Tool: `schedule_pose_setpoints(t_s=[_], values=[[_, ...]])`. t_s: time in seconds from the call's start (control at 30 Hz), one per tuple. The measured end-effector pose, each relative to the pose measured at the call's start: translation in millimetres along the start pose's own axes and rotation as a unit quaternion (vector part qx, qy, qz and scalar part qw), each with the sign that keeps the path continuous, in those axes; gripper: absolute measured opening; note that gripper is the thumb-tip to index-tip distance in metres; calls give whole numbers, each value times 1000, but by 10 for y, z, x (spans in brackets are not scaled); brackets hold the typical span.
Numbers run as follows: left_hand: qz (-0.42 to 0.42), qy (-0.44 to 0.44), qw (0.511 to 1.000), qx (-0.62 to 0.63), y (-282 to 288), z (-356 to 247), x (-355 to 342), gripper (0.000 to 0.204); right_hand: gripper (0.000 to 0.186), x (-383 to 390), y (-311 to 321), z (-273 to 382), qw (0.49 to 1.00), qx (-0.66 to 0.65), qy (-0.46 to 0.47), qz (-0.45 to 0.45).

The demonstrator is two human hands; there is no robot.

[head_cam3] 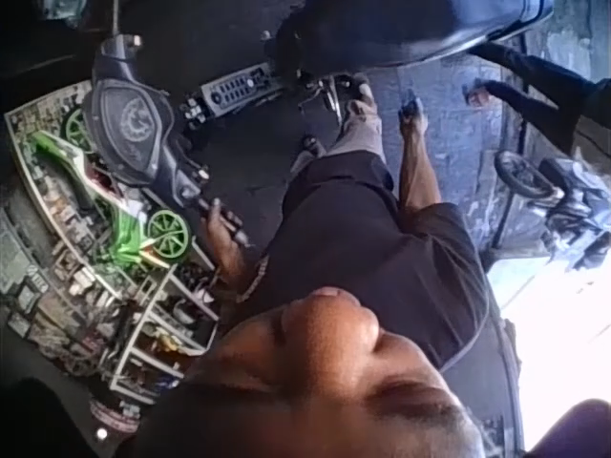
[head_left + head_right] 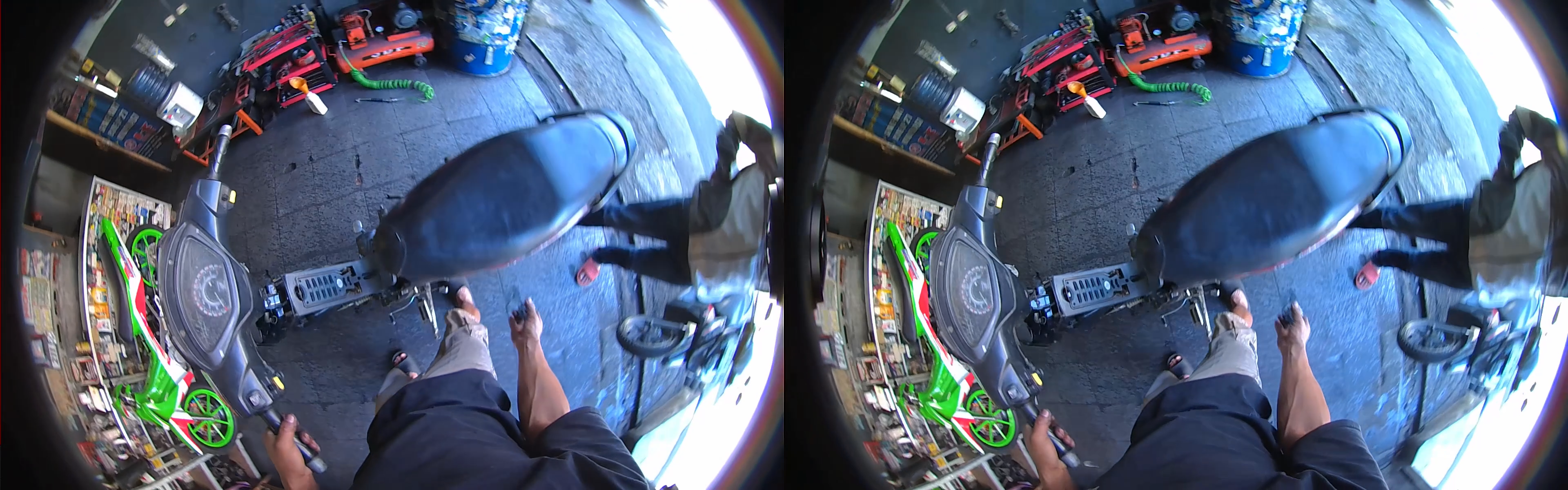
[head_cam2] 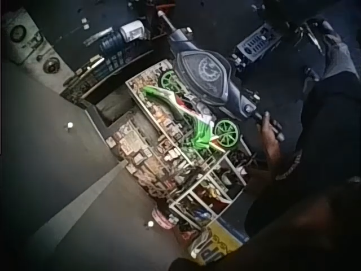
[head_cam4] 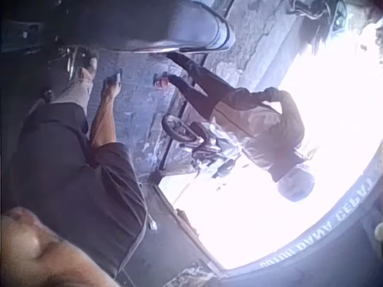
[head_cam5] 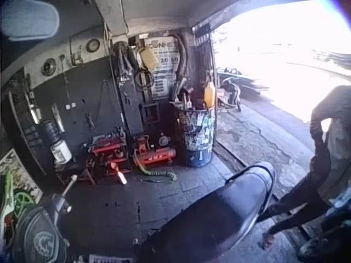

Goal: Inspecting and attempting to install a front engine sprocket on a motorcycle.

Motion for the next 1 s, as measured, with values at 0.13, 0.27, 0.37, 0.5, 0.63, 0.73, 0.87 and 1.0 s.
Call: schedule_pose_setpoints(t_s=[0.13,0.27,0.37,0.5,0.63,0.73,0.87,1.0], values=[[76,-71,994,16,149,43,-271,24,26,373,-37,-370,992,-52,-12,117],[75,-96,992,14,198,125,-481,26,22,760,158,-757,988,9,0,153],[126,-75,986,77,178,217,-574,27,27,977,247,-1188,964,161,-45,205],[266,-121,924,245,16,471,-577,50,32,1187,385,-1819,956,194,-89,202],[236,-45,970,28,-490,1417,-840,50,36,999,387,-2258,963,102,-118,219],[251,-149,889,-353,-1474,2319,-1265,27,36,449,438,-2521,956,94,-135,242],[392,-235,857,-240,-2955,3454,-1836,13,48,-396,558,-2815,938,0,-122,324],[410,-391,793,-223,-3638,3815,-2218,13,53,-1032,376,-3069,913,9,-82,400]])
Point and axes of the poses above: each hand's wrist, its own x-axis away from the middle knuckle, its own y-axis out of the back of the hand, z = x × y, the point moved 6 cm from there along -x, towards the middle knuckle, and after that the axes turned 7 degrees about -x, right-handed, at the moved point
